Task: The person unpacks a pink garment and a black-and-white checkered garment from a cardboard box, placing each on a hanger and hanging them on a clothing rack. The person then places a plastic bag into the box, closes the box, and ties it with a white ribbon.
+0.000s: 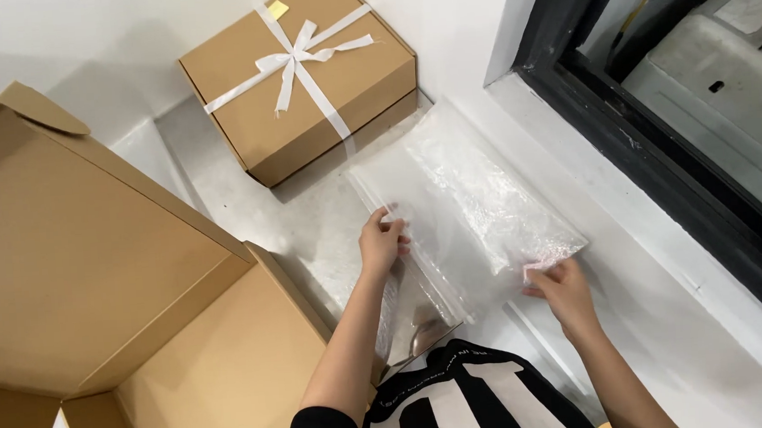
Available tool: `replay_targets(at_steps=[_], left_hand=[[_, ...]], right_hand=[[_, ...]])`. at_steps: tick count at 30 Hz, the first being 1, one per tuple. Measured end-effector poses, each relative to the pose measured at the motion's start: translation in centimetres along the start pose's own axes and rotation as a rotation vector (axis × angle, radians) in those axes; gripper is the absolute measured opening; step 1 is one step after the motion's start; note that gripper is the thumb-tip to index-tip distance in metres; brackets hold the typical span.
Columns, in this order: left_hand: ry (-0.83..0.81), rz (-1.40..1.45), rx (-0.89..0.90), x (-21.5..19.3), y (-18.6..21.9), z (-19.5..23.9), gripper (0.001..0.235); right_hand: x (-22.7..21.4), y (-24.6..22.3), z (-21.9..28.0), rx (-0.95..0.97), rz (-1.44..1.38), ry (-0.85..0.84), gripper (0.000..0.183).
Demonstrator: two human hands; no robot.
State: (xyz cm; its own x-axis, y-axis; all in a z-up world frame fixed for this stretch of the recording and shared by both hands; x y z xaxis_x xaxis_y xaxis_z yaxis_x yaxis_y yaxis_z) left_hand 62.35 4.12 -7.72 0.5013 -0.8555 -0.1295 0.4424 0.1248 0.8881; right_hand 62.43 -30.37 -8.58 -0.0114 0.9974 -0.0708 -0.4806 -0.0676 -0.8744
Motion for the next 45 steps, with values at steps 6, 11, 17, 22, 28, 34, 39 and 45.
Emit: replay_targets(at_steps=[6,11,17,22,28,34,39,45], left_hand=[[0.048,-0.24,0.045,0.2,0.1,0.4,0.049],[0.061,-0.312,0.051,0.5,0.8,1.1,0.051],[0.068,-0.32,0.09,-0.4,-0.1,0.3,0.062],[0.073,-0.293,0.091,-0.2,1.3,1.6,0.068],[0.337,-0.998,0.717,4.1,2.6,-0.1,0.082],[-0.192,-0.976,1.058,14.7,1.4,-5.4,0.064],[-0.301,-1.113,0.873,15.7,0.7,-10.2,0.072],[-0.169,-1.262,0.958,12.2,3.7,-11.2,0.063]], right_hand=[[0.1,-7.7,3.0,-0.741,0.416,0.367,0.078],[6.2,-12.6,-0.8,-1.003,0.551,0.085,0.034],[10.9,-11.8,-8.4,-1.093,0.907,-0.061,0.042],[11.2,-7.3,-10.8,-1.044,1.171,-0.116,0.058],[11.5,-6.2,-11.5,-0.973,1.19,-0.122,0.063],[11.5,-5.2,-12.9,-0.845,1.316,-0.146,0.068],[11.6,-5.0,-13.2,-0.96,1.342,-0.046,0.075],[11.7,-6.0,-12.5,-0.997,1.298,-0.03,0.067]])
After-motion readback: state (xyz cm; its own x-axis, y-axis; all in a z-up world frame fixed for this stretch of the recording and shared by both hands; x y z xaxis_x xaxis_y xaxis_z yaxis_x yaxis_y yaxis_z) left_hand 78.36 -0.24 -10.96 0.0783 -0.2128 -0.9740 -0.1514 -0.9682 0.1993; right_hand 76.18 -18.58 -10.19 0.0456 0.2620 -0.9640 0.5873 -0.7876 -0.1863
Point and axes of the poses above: each hand's wrist, its own z-axis away from the middle knuckle, its own x-axis out of the palm, y = z × x, the point moved 3 cm from there along -z, towards the middle knuckle, and after that the axes turned 3 degrees about x, right-handed, at the moved point
